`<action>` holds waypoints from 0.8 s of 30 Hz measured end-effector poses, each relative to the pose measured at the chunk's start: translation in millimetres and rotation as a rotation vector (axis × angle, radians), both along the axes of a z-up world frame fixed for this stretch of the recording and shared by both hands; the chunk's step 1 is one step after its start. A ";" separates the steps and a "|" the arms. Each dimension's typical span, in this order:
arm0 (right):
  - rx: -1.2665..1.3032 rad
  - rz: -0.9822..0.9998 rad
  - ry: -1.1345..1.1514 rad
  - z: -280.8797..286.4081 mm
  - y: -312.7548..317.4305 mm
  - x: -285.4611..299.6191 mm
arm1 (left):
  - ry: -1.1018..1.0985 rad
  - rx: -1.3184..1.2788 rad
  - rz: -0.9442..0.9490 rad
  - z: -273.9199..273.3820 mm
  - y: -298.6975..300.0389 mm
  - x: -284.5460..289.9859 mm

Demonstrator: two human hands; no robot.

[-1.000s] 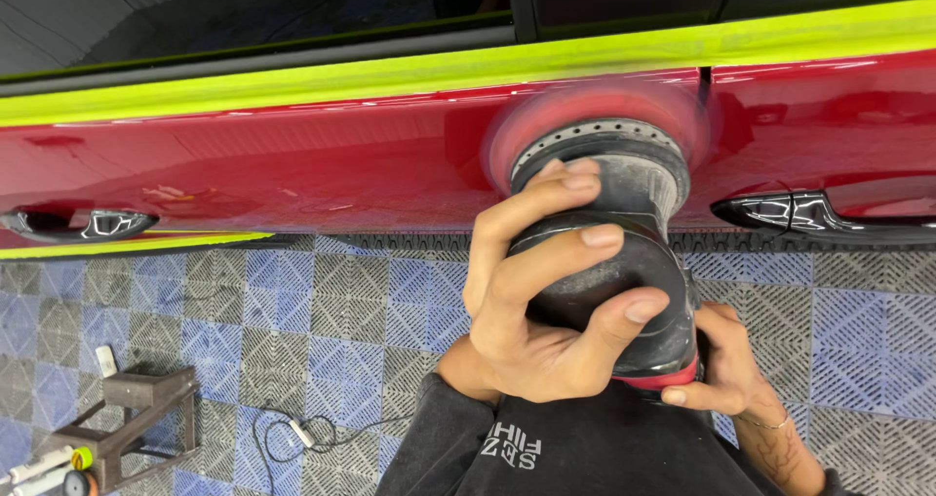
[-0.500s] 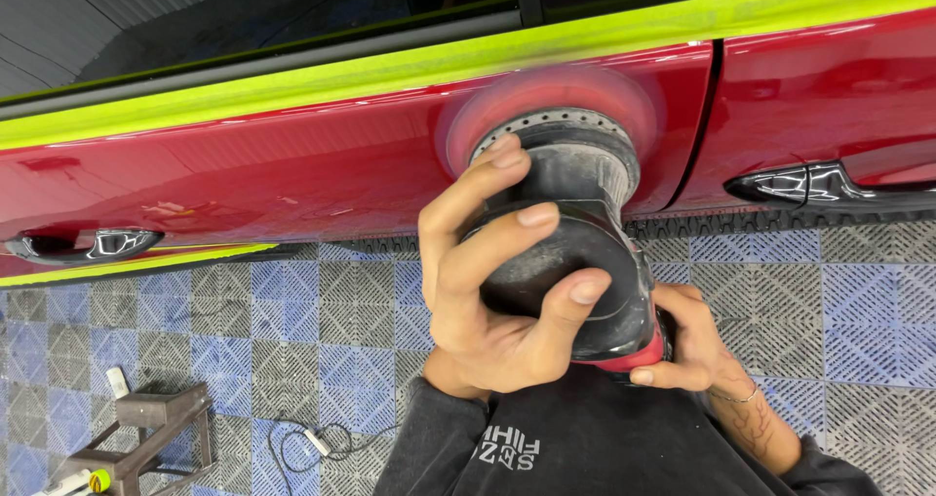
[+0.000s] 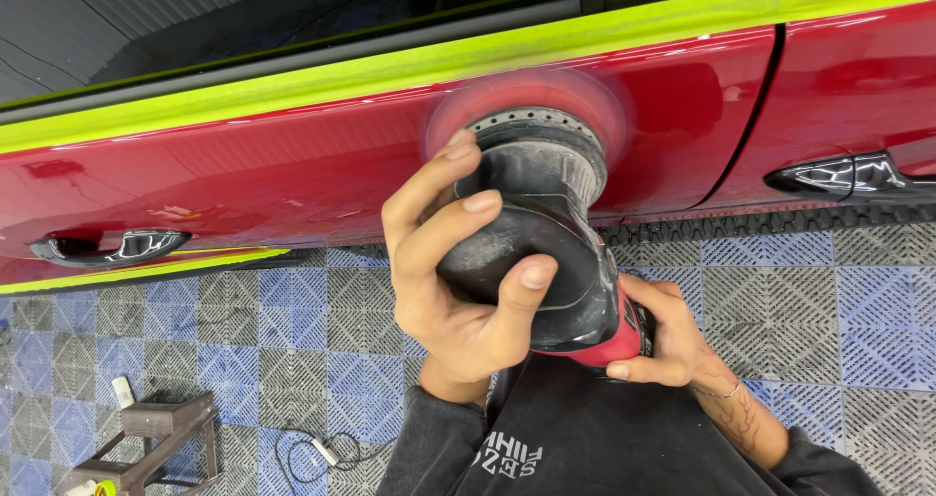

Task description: The person uses a red and black electric polisher with a round pad to buff the side panel of a red car. The person moves the polisher in circular and sweeping motions along the door and rear quarter panel, working around the door handle and along the taped window edges.

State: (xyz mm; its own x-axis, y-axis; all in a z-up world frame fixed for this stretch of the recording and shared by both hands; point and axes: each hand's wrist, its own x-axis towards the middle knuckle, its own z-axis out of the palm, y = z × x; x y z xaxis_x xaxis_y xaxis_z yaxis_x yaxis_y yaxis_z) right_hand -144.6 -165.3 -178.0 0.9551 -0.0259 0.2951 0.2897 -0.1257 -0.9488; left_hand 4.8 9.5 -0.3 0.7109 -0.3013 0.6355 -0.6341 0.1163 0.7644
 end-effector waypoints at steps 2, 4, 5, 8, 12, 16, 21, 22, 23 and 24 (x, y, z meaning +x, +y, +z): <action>-0.024 -0.003 -0.017 -1.2 6.8 3.7 | 0.007 0.003 0.017 -0.5 6.3 3.3; -0.038 -0.003 -0.015 -2.2 12.8 7.9 | 0.017 -0.023 0.022 -1.8 11.0 7.3; -0.039 -0.001 -0.003 -2.4 16.1 10.5 | 0.020 -0.036 0.023 -2.2 13.4 9.6; -0.080 -0.007 0.069 -0.4 26.2 18.3 | 0.027 -0.061 0.031 -2.6 22.7 16.2; -0.024 0.030 0.008 6.7 42.8 30.3 | 0.045 -0.063 0.061 -2.5 36.8 22.4; -0.003 0.040 0.044 14.7 58.0 45.9 | 0.051 -0.083 0.106 -2.8 48.8 32.4; -0.027 0.037 -0.026 20.7 79.0 64.2 | 0.041 -0.109 0.149 -3.2 63.5 46.6; -0.024 0.043 -0.019 21.4 83.4 67.1 | 0.033 -0.102 0.159 -3.2 67.9 49.2; -0.021 0.050 -0.012 22.1 87.1 69.9 | 0.032 -0.107 0.165 -3.7 71.6 51.5; -0.018 0.057 -0.008 22.7 90.3 74.2 | 0.027 -0.113 0.172 -4.2 75.2 54.7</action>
State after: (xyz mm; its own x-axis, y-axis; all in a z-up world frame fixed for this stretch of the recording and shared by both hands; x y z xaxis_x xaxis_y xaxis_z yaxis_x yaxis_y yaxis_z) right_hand -70.4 -75.0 -155.3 0.9525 0.0340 0.3025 0.3044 -0.1263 -0.9442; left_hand 59.5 84.7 -4.4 0.7632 -0.1016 0.6381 -0.6312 0.0940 0.7699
